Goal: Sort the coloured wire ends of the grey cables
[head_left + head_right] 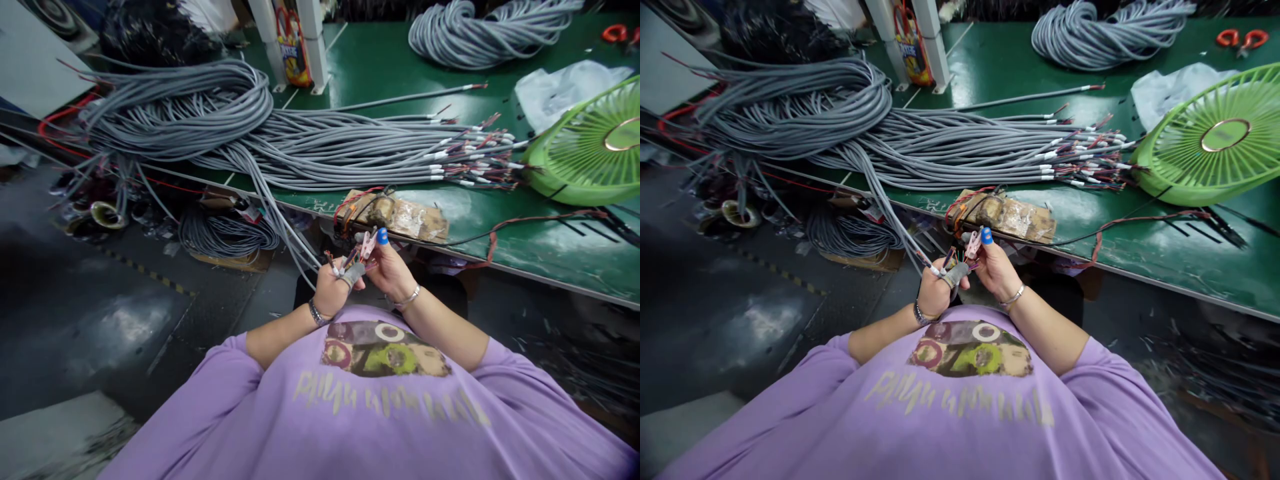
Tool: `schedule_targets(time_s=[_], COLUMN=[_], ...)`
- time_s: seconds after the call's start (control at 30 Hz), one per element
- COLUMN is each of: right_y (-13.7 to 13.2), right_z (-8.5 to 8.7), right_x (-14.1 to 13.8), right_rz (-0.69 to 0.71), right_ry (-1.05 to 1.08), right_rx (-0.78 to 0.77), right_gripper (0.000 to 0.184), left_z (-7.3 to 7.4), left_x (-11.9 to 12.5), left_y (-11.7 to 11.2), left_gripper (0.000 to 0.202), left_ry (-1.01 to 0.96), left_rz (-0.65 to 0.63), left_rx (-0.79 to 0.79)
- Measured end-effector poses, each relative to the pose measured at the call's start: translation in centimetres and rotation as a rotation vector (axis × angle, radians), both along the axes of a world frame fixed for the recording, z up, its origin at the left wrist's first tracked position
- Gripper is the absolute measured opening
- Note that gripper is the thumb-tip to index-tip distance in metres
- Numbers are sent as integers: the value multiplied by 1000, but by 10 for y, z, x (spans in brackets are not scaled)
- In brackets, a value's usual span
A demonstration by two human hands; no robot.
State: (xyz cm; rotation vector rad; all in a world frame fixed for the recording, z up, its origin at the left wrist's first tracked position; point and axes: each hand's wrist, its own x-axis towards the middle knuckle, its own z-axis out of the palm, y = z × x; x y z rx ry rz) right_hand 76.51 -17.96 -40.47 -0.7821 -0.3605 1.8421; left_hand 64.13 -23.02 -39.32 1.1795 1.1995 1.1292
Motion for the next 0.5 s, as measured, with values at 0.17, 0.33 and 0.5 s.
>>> schedule_targets(time_s=[0.17, 0.33, 0.5], right_y=[-6, -16, -21], right_z=[-6, -9, -5], right_x=[10, 28, 31], right_rz=[166, 439, 409], right_ry=[35, -55, -257], right_rx=[15, 84, 138], right_gripper=[56, 56, 38], left_z=[3, 9, 8], left_x=[-5, -14, -17], left_y=[-4, -11, -9], left_gripper=[40, 41, 39], left_ry=[20, 65, 131], left_rz=[-19, -58, -143], left_rx=[38, 14, 43])
